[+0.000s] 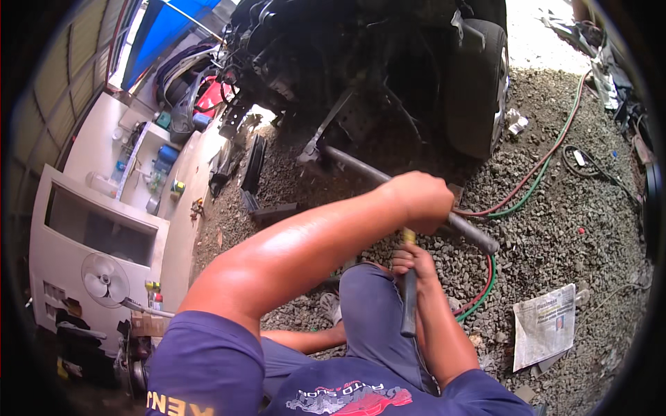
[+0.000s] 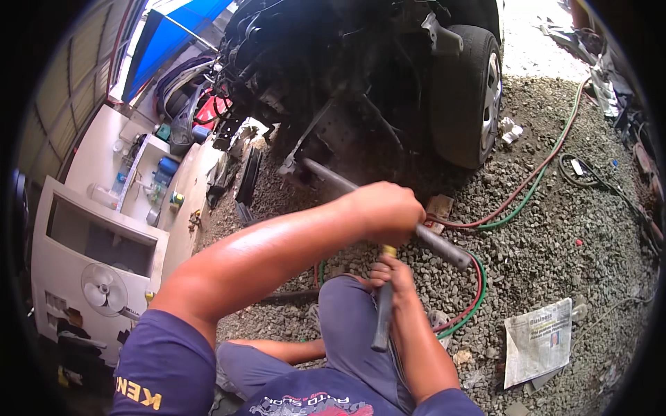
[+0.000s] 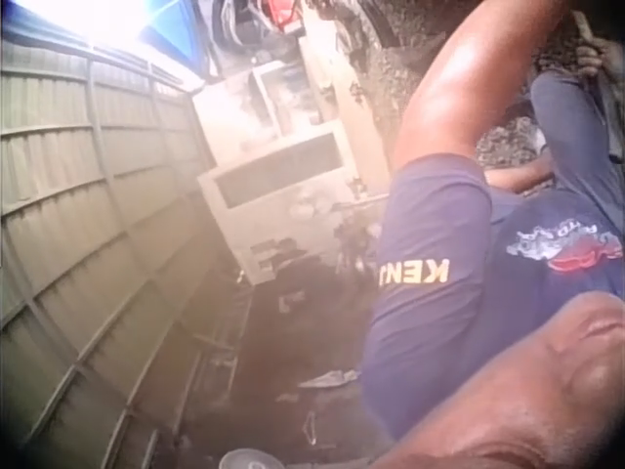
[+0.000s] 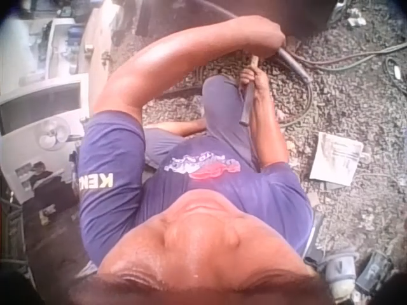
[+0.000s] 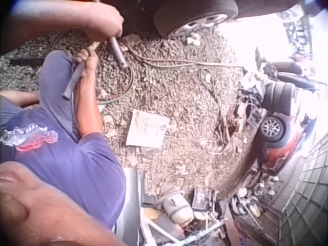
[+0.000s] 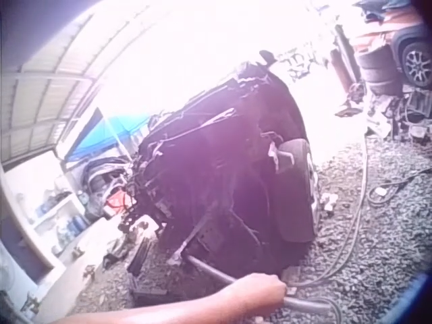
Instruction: Heating a metal vehicle frame component with a blowtorch and striking it with a hammer to adjust its shape.
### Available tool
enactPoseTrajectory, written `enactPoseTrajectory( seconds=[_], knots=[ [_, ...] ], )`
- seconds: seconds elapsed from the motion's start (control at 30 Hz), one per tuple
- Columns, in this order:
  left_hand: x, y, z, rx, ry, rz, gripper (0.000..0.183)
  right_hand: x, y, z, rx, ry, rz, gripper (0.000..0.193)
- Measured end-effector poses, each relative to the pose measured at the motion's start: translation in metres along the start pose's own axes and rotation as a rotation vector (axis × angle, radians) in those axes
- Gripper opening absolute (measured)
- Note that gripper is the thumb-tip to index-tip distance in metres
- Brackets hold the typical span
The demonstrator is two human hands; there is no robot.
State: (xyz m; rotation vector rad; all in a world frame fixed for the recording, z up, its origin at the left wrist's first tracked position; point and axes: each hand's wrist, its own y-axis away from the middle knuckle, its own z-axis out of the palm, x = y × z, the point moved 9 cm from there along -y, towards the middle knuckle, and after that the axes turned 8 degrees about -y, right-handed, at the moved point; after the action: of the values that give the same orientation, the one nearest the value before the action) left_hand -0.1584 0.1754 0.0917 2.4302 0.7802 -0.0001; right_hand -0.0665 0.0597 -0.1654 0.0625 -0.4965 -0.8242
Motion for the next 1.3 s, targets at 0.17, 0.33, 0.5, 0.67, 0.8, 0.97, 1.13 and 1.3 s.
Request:
enactPoseTrajectory(
  seconds=[0.17,0.33,0.5,0.67,0.8,0.97,1.13,1.3],
  knots=[
    [0.006,-0.001,0.014,-0.037,-0.064,0.074,0.022,-0.093,0.058,-0.110,0.271,-0.194,-0.412,0.027],
    [-0.004,-0.004,0.005,0.010,-0.034,0.033,0.020,-0.083,0.036,-0.103,0.376,-0.206,-0.476,0.029],
    [-0.003,-0.007,0.011,0.009,-0.035,0.013,0.019,-0.015,-0.037,0.019,0.012,-0.021,-0.106,0.034],
    [-0.008,-0.013,0.001,0.023,0.023,-0.016,0.020,0.030,-0.057,0.110,-0.286,0.106,-0.017,0.028],
    [-0.017,-0.006,-0.014,0.045,0.051,-0.074,0.021,0.034,-0.033,0.068,-0.221,-0.119,0.201,0.029],
    [-0.007,-0.003,-0.005,0.025,-0.005,-0.005,0.022,-0.059,0.046,-0.088,0.189,-0.260,-0.269,0.025],
    [-0.006,-0.003,-0.006,0.007,-0.009,0.012,0.024,-0.085,0.057,-0.107,0.658,-0.113,-0.753,0.015],
    [-0.030,0.016,-0.040,0.110,0.104,-0.137,0.020,0.086,-0.002,0.158,-0.191,-0.302,0.437,0.028]
  ],
)
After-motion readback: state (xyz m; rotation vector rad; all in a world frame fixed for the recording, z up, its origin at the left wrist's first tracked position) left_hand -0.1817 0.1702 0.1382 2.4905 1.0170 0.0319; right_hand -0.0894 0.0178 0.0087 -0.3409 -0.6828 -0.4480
